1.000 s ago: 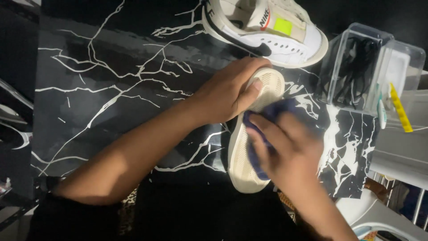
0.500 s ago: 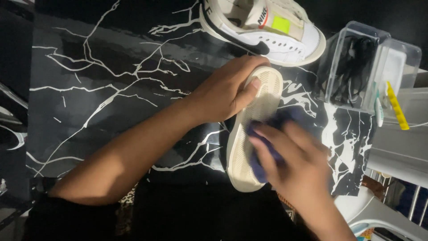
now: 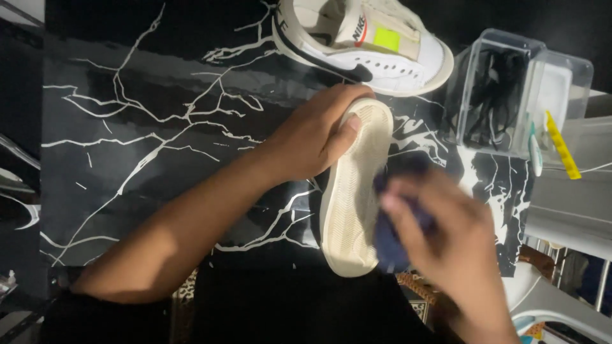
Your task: The person is cleaning a white shoe insole by scrubbing it with a blue cloth and two different small brushes on a marbled surface.
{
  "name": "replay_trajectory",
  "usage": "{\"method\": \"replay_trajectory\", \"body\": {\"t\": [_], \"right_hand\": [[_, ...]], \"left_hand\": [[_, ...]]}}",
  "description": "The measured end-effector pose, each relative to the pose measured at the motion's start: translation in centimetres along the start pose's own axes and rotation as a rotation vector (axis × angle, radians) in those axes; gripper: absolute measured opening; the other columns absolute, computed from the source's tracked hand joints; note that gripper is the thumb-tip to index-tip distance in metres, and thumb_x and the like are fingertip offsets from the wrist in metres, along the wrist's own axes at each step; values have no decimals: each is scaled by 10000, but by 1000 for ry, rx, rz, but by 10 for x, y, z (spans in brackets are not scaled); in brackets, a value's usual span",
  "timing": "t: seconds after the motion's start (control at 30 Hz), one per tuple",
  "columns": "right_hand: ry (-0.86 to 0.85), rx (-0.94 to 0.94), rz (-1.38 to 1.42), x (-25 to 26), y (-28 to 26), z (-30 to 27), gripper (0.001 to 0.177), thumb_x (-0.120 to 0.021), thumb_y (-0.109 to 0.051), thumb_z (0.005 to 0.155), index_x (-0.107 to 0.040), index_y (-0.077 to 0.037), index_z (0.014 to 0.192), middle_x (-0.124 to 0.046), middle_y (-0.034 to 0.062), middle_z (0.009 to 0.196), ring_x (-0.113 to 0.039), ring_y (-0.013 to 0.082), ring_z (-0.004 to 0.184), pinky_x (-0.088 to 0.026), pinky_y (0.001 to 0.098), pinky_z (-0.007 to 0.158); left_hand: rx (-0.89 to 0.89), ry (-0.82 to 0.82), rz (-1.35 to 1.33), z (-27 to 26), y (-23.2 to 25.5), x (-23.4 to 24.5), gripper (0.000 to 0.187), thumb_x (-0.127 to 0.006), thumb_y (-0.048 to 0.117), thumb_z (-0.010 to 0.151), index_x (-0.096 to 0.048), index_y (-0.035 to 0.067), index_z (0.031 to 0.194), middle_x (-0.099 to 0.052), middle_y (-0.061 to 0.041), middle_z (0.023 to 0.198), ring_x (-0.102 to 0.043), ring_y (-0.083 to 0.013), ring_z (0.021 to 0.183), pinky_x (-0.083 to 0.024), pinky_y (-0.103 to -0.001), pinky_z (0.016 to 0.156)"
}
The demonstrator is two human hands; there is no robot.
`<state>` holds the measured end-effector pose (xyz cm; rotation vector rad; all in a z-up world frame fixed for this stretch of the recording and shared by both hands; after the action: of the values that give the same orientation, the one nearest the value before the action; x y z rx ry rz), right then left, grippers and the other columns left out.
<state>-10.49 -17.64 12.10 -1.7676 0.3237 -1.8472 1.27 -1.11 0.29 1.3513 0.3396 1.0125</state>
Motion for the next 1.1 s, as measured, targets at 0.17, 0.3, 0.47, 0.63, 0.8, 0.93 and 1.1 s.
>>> {"method": "replay_trajectory", "body": {"t": [0.17,0.3,0.47,0.63,0.8,0.93,1.1], "right_hand": [[186,39,-122,-42,31,18,206,-658,-227,1036,-614,-44,1120,-713,122,1108,-710,302,900,-554,396,773],[13,-29,-95,-49,36,-15,178,-618,-236,1025,-573,-98,1129,-702,74,933,-720,222,699,-610,276,496],[-30,-91,-81,-50,35,-48,242,-634,-295,974,-624,-114,1135,-701,76,968,-692,229,713,-551,331,584],[0,-68,-78,-49,34,-52,231,-644,-284,971,-605,-109,1117,-693,64,981,-682,221,725,-538,321,575],[-30,-116,-56,-53,41,-56,212,-626,-298,976,-567,-154,1119,-677,7,938,-629,203,645,-489,328,499],[-34,-106,-1,-50,39,-51,221,-646,-277,965,-564,-125,1103,-696,30,930,-637,190,633,-507,313,534],[-50,-139,19,-49,40,-51,219,-671,-269,957,-559,-152,1104,-646,-15,846,-551,147,570,-443,292,496]], "left_hand": [[-35,29,53,1,-3,-2,421,-353,268,1096,-443,18,1422,-570,-202,1343,-553,-364,1253,-437,-451,1056],[-30,11,46,2,-4,-1,427,-350,277,1095,-453,16,1417,-574,-210,1325,-562,-365,1227,-449,-460,1020],[-23,11,37,2,-2,-2,450,-327,291,1097,-445,0,1419,-559,-201,1351,-547,-364,1262,-439,-465,1054],[-25,12,46,1,0,-2,443,-331,288,1102,-430,13,1435,-550,-188,1369,-542,-359,1270,-443,-467,1047],[7,6,69,2,1,-2,507,-279,350,1086,-447,7,1421,-568,-194,1348,-545,-360,1262,-431,-474,1038],[11,-5,64,4,1,-1,504,-279,350,1082,-452,8,1409,-579,-189,1307,-562,-352,1227,-442,-479,1017],[-3,-8,53,4,2,-1,610,-209,455,1086,-444,-4,1411,-567,-199,1290,-563,-357,1214,-443,-478,1012]]}}
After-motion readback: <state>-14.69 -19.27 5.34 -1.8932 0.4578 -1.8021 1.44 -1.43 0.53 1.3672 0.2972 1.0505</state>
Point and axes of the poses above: each hand's wrist, its own z-axis towards the middle knuckle, its own x-axis out of the back of the hand, y = z × x, the point moved 2 cm from there along z, towards the middle knuckle
